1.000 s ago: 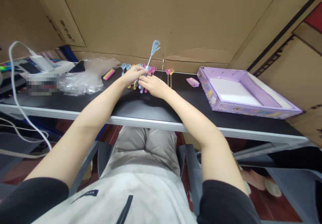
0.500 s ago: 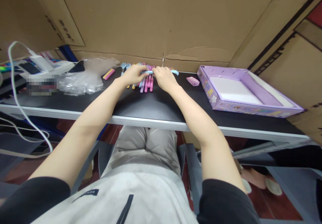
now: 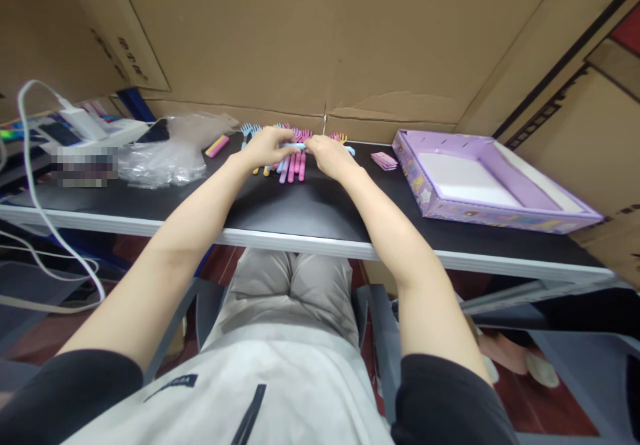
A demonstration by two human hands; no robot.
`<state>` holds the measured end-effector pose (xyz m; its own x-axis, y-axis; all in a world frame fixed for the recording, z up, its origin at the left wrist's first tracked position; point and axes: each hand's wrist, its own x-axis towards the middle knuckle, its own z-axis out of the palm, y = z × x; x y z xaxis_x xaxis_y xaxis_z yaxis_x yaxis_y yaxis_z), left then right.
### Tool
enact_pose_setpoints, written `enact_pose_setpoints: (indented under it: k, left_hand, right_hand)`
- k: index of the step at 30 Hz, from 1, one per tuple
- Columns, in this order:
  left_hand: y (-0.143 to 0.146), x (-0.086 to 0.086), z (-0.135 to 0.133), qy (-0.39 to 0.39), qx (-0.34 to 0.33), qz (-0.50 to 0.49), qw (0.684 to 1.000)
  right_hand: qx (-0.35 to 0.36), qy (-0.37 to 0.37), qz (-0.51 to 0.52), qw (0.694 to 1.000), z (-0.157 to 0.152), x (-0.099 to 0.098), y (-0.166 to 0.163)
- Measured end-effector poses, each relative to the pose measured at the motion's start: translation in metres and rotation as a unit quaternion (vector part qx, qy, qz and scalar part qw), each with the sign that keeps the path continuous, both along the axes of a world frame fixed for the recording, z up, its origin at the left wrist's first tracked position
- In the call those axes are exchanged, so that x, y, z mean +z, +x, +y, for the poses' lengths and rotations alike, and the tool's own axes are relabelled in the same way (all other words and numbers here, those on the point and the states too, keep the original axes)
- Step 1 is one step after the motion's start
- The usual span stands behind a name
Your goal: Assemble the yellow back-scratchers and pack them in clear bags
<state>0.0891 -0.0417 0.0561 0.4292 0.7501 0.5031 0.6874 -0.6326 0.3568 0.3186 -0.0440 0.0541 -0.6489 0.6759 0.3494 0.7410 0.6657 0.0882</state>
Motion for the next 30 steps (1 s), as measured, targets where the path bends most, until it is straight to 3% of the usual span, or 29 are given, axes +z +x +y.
enact_pose_setpoints:
  k: [6,12,20,26,30]
  left_hand:
    - [-0.002,0.002,-0.003,-0.106,-0.058,-0.04,0.992]
    - [-0.001,0.003,-0.004,-0.064,-0.035,-0.018,0.997]
    - [0.018,0.004,-0.013,-0.041,-0.004,0.11,0.993]
    - [0.023,0.004,-0.023,0.008,0.01,0.129,0.992]
    - [0.021,0.005,-0.017,-0.02,0.002,0.1,0.995]
  right_hand:
    - [0.015,0.001,-0.024,1.0,-0.002,0.004,-0.001]
    - [-0.04,0.016,-0.073,0.996,-0.021,0.01,-0.012]
    - [-0.201,-0.036,-0.104,0.973,-0.048,0.023,-0.026]
    - [-0.211,-0.036,-0.104,0.971,-0.047,0.026,-0.023]
    - [-0.204,-0.018,-0.105,0.973,-0.043,0.026,-0.024]
